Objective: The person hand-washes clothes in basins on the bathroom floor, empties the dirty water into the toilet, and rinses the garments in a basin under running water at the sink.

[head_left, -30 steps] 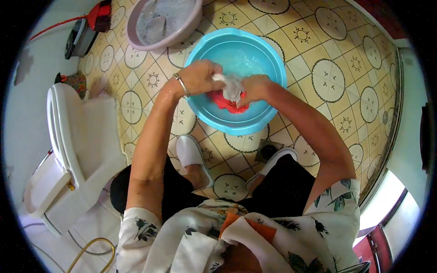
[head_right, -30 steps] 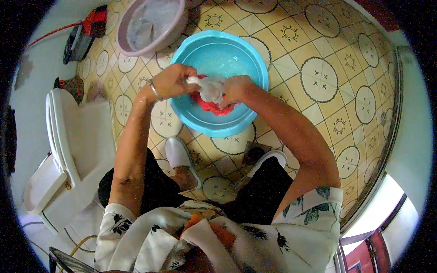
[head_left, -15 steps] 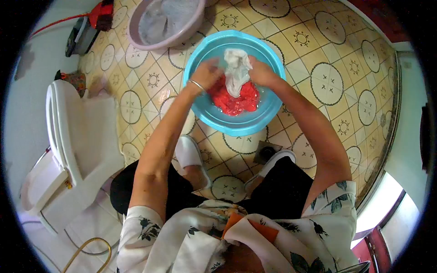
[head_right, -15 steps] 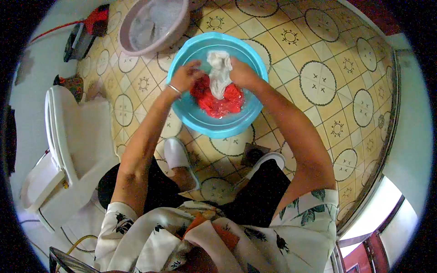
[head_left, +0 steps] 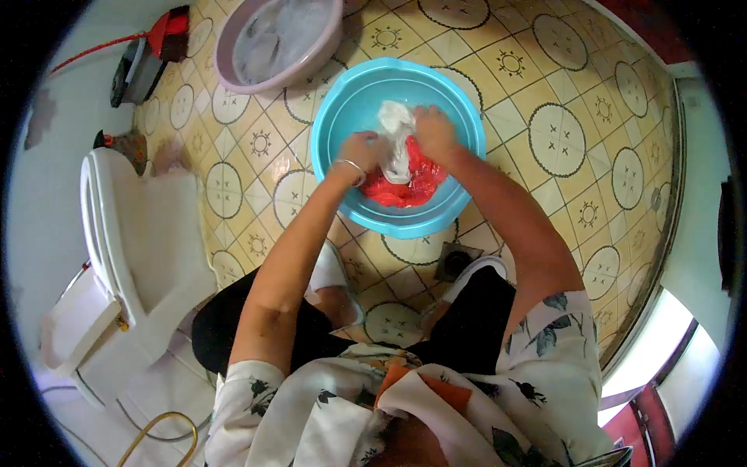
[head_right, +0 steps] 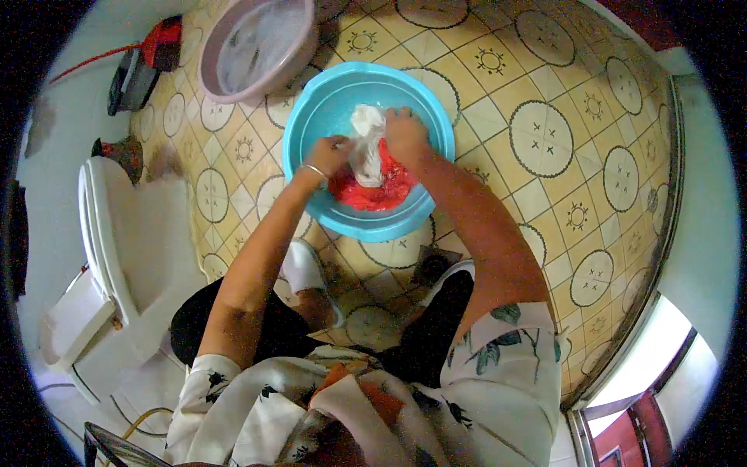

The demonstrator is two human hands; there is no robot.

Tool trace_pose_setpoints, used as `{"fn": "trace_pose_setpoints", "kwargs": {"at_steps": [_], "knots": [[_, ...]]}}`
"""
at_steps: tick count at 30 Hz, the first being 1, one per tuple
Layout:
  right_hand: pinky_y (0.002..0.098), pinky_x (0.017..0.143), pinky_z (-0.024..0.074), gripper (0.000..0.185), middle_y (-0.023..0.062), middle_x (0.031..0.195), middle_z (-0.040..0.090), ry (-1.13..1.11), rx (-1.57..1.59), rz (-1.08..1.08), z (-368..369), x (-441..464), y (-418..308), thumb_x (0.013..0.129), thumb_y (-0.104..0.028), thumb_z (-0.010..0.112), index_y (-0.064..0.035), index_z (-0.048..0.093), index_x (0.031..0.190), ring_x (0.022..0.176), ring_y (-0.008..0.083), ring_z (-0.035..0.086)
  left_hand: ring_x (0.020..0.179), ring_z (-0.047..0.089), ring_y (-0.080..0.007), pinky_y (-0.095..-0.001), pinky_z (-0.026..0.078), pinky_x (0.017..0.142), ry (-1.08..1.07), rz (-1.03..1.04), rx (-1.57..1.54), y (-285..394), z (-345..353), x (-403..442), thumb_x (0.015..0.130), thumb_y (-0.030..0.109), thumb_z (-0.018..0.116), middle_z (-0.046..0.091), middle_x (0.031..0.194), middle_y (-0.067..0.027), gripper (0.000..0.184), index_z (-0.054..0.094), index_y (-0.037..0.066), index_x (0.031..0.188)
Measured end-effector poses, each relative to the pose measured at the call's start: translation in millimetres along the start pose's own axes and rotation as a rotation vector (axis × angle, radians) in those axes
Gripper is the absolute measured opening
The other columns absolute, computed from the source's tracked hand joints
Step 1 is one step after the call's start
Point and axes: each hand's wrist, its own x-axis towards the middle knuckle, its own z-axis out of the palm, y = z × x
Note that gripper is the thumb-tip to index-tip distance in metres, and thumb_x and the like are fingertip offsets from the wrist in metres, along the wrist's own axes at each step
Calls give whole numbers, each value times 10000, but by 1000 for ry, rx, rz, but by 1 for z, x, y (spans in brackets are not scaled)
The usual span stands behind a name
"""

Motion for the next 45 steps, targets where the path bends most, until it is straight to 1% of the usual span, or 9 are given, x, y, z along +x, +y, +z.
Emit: {"fn": "trace_pose_setpoints", "kwargs": {"at_steps": [2, 5, 12, 24, 27, 32, 35, 43, 45], "knots": [[465, 726, 474, 329, 174, 958, 578, -91, 437, 49, 9, 10, -18, 782, -278, 538, -46, 549, 1015, 879, 360, 581, 891, 604, -277, -420, 510, 769, -82, -460, -1332, -29, 13, 21, 804, 418, 554, 575, 1063, -192, 500, 529, 42, 1133], [402, 713, 463, 293, 203, 812, 601, -179, 929, -44, -28, 2, -85, 789, -276, 500, -6, 564, 885, 785, 329, 591, 870, 592, -297, -435, 500, 764, -158, -463, -1489, -23, -1, 3, 812, 416, 510, 553, 1095, -134, 503, 458, 79, 1182], [460, 731, 452, 384, 222, 884, 591, -10, 598, -387, -95, -70, -162, 776, -365, 533, 4, 533, 880, 830, 374, 579, 856, 593, -276, -387, 497, 743, -386, -26, -2016, -14, -9, -10, 798, 378, 544, 570, 1038, -114, 466, 487, 73, 1145], [422, 623, 513, 230, 135, 844, 654, -21, -14, -169, -57, 25, -32, 779, -243, 510, -78, 666, 814, 739, 316, 644, 804, 598, -224, -350, 501, 631, 20, -114, -1716, 14, -3, -4, 770, 312, 614, 601, 920, -93, 412, 545, 9, 1041], [421, 623, 512, 269, 152, 881, 648, 72, 1, 0, -35, 11, -11, 778, -255, 519, -69, 655, 916, 739, 331, 639, 816, 605, -228, -319, 500, 697, 208, -171, -1088, 5, 4, -5, 784, 367, 630, 610, 950, -126, 480, 544, -27, 1044], [431, 718, 498, 313, 165, 960, 632, -924, 11, -164, -85, -24, -36, 737, -247, 582, -44, 643, 968, 841, 303, 625, 839, 613, -265, -367, 490, 724, -42, -269, -444, -30, 24, 3, 793, 395, 607, 609, 983, -172, 564, 508, -41, 1137], [415, 704, 495, 255, 170, 874, 642, -769, -165, -379, -51, -46, -41, 760, -224, 530, -27, 663, 851, 815, 290, 629, 959, 577, -361, -410, 468, 811, -6, 128, 174, -42, 59, 5, 786, 330, 565, 587, 1022, -232, 427, 573, 8, 1066], [456, 782, 478, 246, 244, 940, 606, -798, -2, -218, -78, -16, -47, 775, -154, 488, 6, 644, 879, 853, 337, 611, 858, 628, -305, -411, 494, 747, -59, 61, 181, -16, 14, 4, 784, 396, 567, 642, 915, -172, 407, 640, 14, 904], [460, 798, 471, 271, 261, 936, 599, -867, 48, -26, -85, 5, -35, 783, -166, 477, 7, 629, 926, 858, 360, 605, 910, 612, -300, -397, 486, 738, 161, -194, -333, -25, -1, 22, 800, 442, 540, 610, 1045, -162, 463, 580, 84, 1092]]}}
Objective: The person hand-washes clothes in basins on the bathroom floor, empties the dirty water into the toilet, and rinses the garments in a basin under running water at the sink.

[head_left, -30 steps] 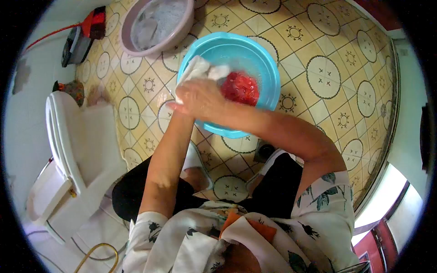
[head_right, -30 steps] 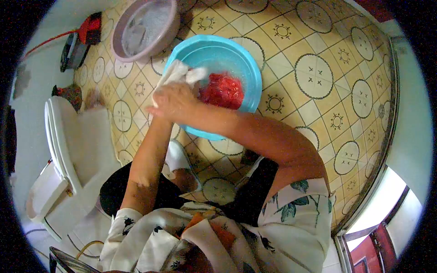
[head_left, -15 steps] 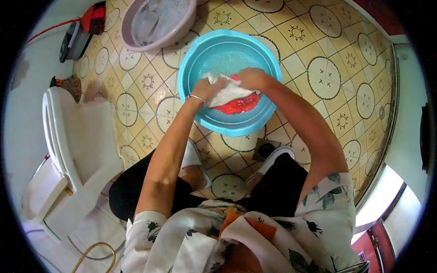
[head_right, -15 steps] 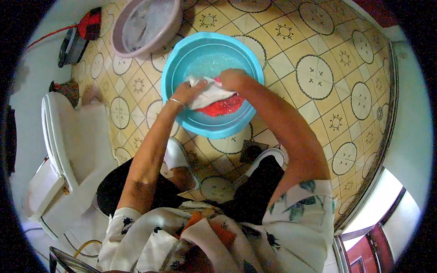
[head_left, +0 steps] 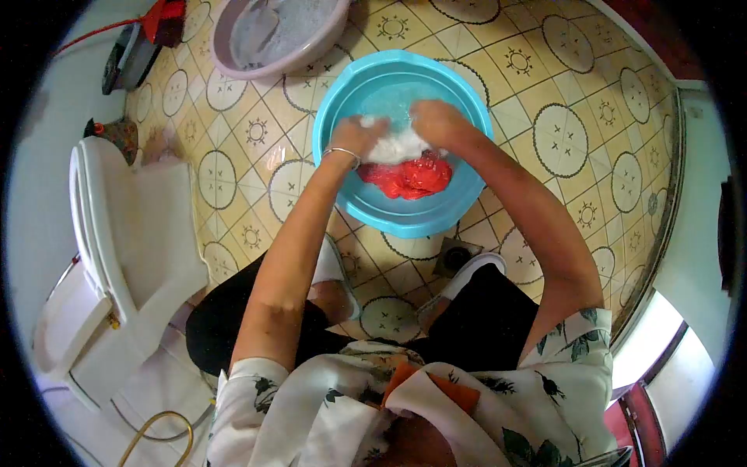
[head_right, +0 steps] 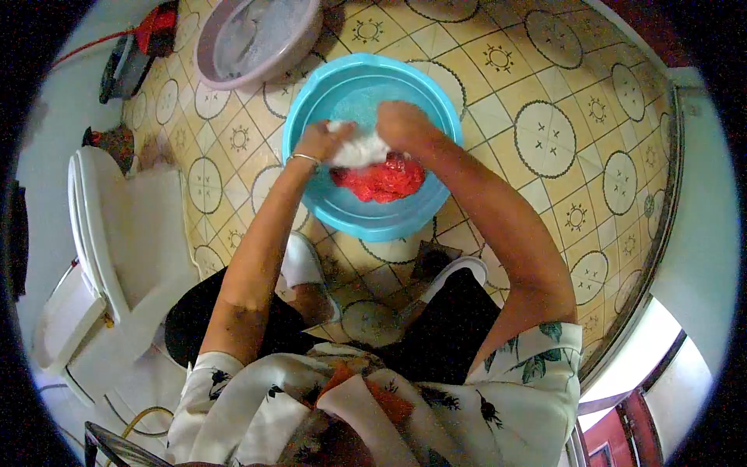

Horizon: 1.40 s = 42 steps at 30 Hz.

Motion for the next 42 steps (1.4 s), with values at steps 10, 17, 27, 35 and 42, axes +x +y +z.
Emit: {"fn": "trace_pose_setpoints", "kwargs": {"at_steps": [10, 17, 27, 35, 42], "knots": [[449, 780, 449, 282, 203, 884, 603, 731, 663, -352, 60, 80, 3, 779, -159, 497, -21, 565, 1015, 832, 385, 568, 1096, 467, -300, -535, 375, 890, -385, -416, -1408, -10, -3, -7, 832, 592, 392, 412, 1300, -114, 610, 416, 139, 1240], [410, 699, 452, 222, 165, 886, 521, 1021, 192, -621, 68, -34, -117, 748, -225, 585, -29, 553, 848, 816, 316, 538, 1027, 510, -339, -460, 400, 930, -182, -82, -1723, 20, -10, -51, 864, 493, 436, 541, 1093, -154, 536, 527, -7, 1035], [363, 515, 486, 104, 58, 645, 558, 1362, -97, -857, 32, 1, -86, 721, -243, 571, -145, 596, 693, 589, 248, 584, 954, 564, -258, -393, 488, 801, -621, -62, -1827, 16, 7, -27, 863, 382, 490, 573, 1005, -108, 367, 541, 55, 1021], [401, 661, 504, 213, 129, 848, 610, 987, -238, -312, 18, 39, -5, 765, -240, 556, -98, 593, 920, 793, 295, 592, 914, 585, -218, -363, 496, 765, -200, -188, -1297, 14, 8, -21, 897, 321, 422, 587, 1005, -108, 325, 525, 46, 1038], [449, 860, 419, 353, 194, 1062, 555, 998, 183, 105, 60, 37, 13, 788, -288, 537, -54, 536, 1052, 965, 380, 524, 1220, 345, -388, -528, 297, 981, -243, -243, -1439, 9, -3, -35, 762, 681, 428, 287, 1379, -162, 937, 138, 39, 1379]]}}
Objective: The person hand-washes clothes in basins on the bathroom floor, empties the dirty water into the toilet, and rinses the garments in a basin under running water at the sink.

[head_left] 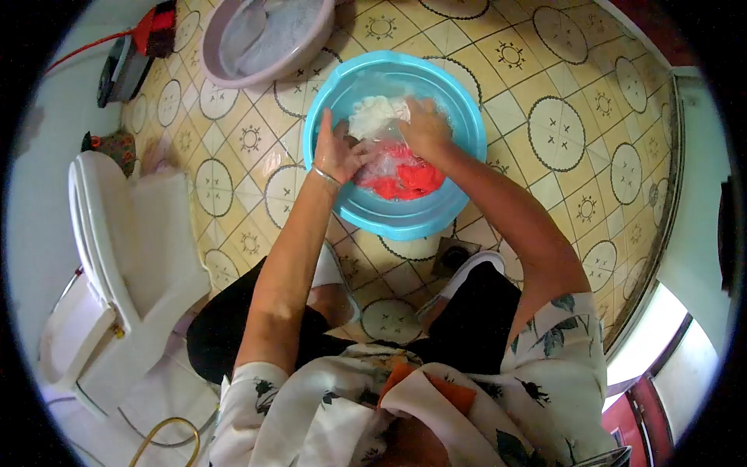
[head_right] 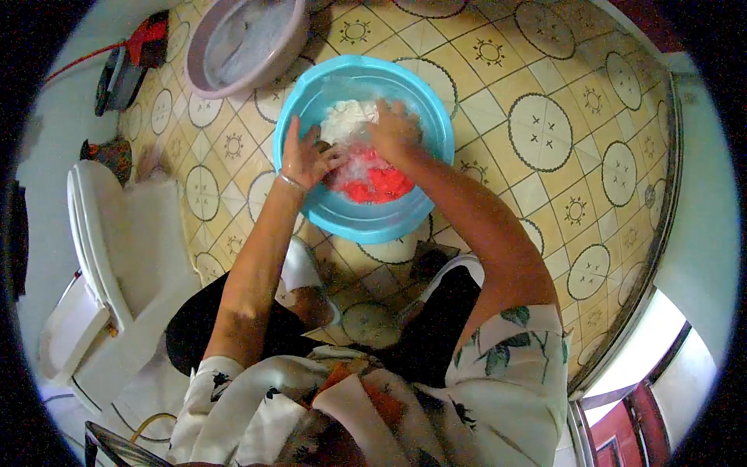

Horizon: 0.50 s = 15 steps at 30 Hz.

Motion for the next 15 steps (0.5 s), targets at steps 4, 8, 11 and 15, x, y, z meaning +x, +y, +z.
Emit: {"fn": "trace_pose_setpoints", "kwargs": {"at_steps": [4, 8, 11, 15], "knots": [[495, 812, 440, 349, 196, 1081, 526, -280, 600, 16, 19, 17, -25, 768, -232, 560, -41, 551, 1059, 919, 372, 536, 1242, 296, -415, -545, 282, 986, -236, -42, -43, 3, -19, 16, 731, 676, 482, 256, 1406, -160, 953, 164, 63, 1387], [478, 728, 424, 153, 205, 897, 519, -186, 403, -505, -28, -38, -108, 737, -144, 521, -23, 556, 824, 821, 378, 511, 1187, 351, -400, -543, 290, 984, -296, -51, -217, -7, -33, 17, 824, 557, 445, 416, 1287, -165, 713, 329, 48, 1309], [449, 694, 431, 142, 174, 877, 521, -56, 403, -719, -42, -71, -131, 733, -181, 548, -41, 562, 758, 803, 339, 516, 1097, 447, -365, -495, 332, 983, -247, 138, -146, -11, -32, 9, 891, 434, 428, 504, 1193, -152, 525, 425, 30, 1227], [386, 652, 439, 201, 113, 843, 541, 167, 338, -967, -44, -69, -135, 720, -278, 607, -79, 582, 725, 787, 272, 526, 1018, 513, -287, -414, 446, 885, -330, 662, 150, -28, -4, -2, 866, 361, 530, 525, 1128, -151, 448, 452, 53, 1183]]}}
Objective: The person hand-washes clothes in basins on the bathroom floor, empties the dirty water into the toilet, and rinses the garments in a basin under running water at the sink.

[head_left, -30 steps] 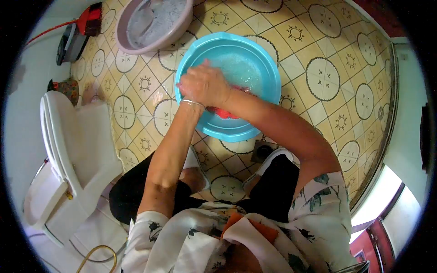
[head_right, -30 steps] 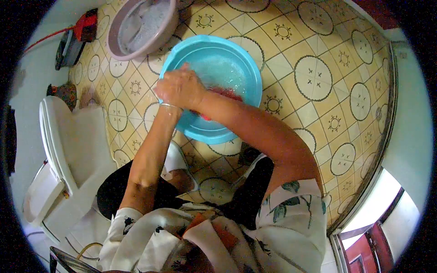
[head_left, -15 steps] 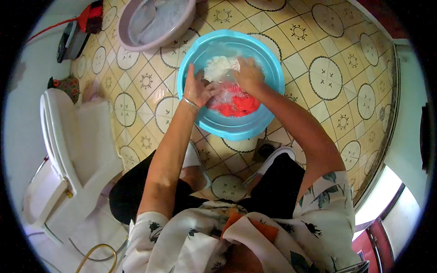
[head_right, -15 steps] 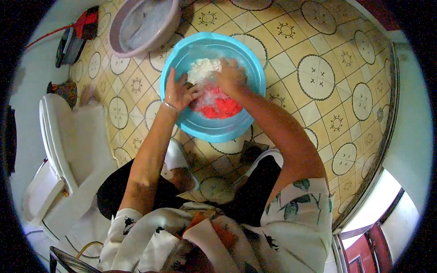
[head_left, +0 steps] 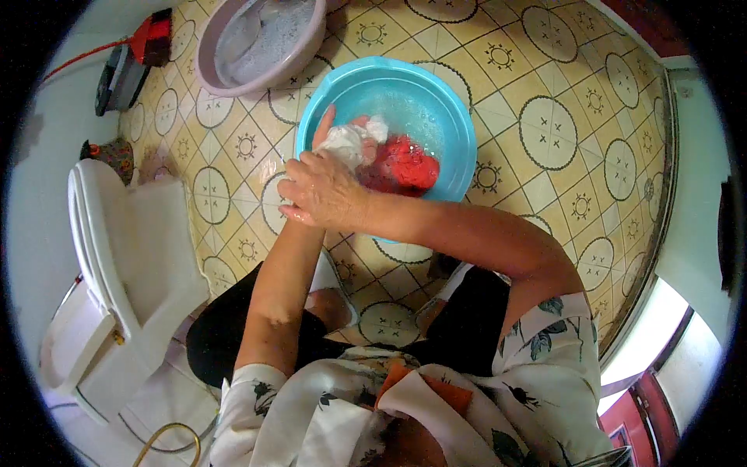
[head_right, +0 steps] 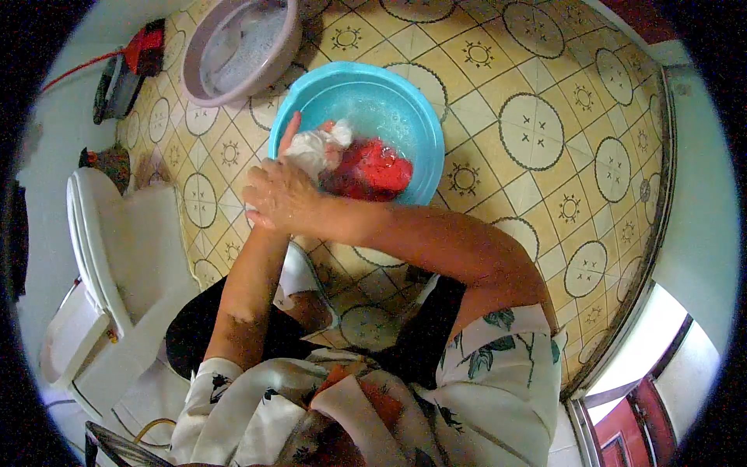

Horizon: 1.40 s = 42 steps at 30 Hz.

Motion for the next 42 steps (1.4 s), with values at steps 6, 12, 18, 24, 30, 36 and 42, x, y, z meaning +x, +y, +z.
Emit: {"fn": "trace_pose_setpoints", "kwargs": {"at_steps": [6, 12, 18, 24, 30, 36, 42], "knots": [[362, 576, 454, 168, 48, 651, 549, 66, -157, 2, -3, 14, 54, 752, -292, 578, -128, 607, 772, 670, 215, 567, 797, 546, -224, -349, 446, 661, 80, -521, -345, 14, 20, 16, 865, 366, 498, 559, 924, -105, 307, 519, 99, 1016], [426, 585, 491, 211, 121, 732, 595, -202, -395, 401, -34, -8, 141, 813, -242, 509, -83, 600, 917, 690, 306, 599, 627, 596, -200, -305, 446, 457, -73, -655, -402, 12, 9, 27, 872, 375, 464, 608, 782, -88, 297, 558, 103, 951], [457, 802, 451, 320, 235, 1009, 515, -277, -332, 600, -22, -80, 150, 802, -272, 533, -89, 559, 1064, 930, 393, 524, 1114, 465, -305, -490, 336, 937, 282, -648, -93, 23, -5, 22, 846, 550, 411, 404, 1292, -148, 738, 259, 21, 1337], [470, 819, 440, 386, 208, 955, 538, -226, -139, 849, 16, -90, 164, 780, -266, 567, -51, 530, 1098, 952, 375, 523, 1220, 332, -355, -537, 244, 992, 300, -716, -113, 18, -14, 25, 785, 655, 413, 312, 1373, -138, 891, 168, 35, 1377], [472, 721, 420, 230, 132, 853, 544, -212, 104, 399, 6, -11, 39, 682, -255, 629, -57, 599, 795, 866, 327, 525, 1199, 344, -401, -534, 268, 1010, 104, -731, -475, -7, -60, 27, 831, 583, 412, 349, 1337, -184, 722, 351, 20, 1279], [393, 612, 395, 240, 62, 710, 493, 62, -10, -6, 1, 4, -11, 660, -317, 651, -91, 572, 684, 741, 247, 504, 1022, 491, -239, -382, 433, 875, 61, -779, -754, 47, 12, 13, 884, 377, 478, 482, 1163, -215, 531, 429, -49, 1197], [382, 660, 437, 153, 27, 748, 557, -170, -220, -1, 13, 10, 42, 688, -333, 604, -181, 617, 669, 755, 198, 541, 901, 515, -135, -301, 461, 756, 102, -115, 461, 10, 2, 10, 870, 348, 529, 534, 1037, -66, 426, 479, 52, 1171]]}}
